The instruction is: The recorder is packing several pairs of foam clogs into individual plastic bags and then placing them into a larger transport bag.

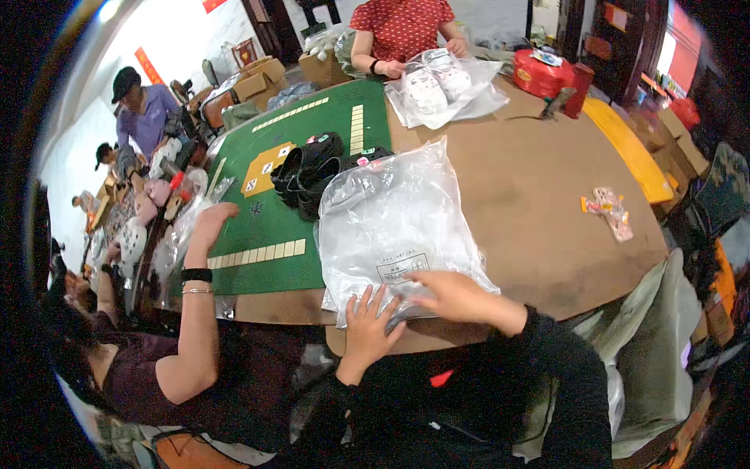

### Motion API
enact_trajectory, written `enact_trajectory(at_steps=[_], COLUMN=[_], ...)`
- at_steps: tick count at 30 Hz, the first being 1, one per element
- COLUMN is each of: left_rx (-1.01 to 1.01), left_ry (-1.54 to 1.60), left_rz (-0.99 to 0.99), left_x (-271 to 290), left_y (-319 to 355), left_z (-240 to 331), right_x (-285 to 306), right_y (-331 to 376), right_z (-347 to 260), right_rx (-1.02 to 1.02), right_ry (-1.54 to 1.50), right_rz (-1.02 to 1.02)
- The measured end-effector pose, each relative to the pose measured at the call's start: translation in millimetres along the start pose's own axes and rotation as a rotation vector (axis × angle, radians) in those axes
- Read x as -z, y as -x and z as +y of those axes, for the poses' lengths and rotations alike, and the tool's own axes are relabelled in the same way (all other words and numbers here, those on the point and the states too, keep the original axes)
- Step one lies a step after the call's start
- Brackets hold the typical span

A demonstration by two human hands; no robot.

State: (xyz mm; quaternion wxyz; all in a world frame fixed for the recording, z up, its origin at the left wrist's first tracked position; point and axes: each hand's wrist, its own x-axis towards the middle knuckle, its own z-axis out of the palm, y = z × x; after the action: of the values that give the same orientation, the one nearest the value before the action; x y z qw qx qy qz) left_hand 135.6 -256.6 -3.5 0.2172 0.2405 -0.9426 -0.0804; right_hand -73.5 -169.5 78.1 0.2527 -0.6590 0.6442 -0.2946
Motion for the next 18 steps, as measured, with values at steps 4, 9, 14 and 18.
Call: enact_trajectory(at_steps=[4,9,14,18], left_rx=[0.021,-0.001,0.015,0.035], left_ry=[0.009,0.045,0.065,0.093], left_rz=[0.046,0.047,0.039,0.035], left_x=[4.5,3.2,9.0,2.3], left_y=[2.6,0.0,-0.2,1.6], left_z=[-2.9,-3.3,-2.9,-6.5], right_x=[59.8,67.3,40.3,19.8], right_y=[-65.1,-178.2,-279.3,-326.1], right_z=[-41.2,-37.1,-11.0,8.1], right_rx=[0.107,0.321,0.622,0.108], right_ry=[-0.076,0.122,0.951,0.906], right_rz=[0.025,0.231,0.488,0.129])
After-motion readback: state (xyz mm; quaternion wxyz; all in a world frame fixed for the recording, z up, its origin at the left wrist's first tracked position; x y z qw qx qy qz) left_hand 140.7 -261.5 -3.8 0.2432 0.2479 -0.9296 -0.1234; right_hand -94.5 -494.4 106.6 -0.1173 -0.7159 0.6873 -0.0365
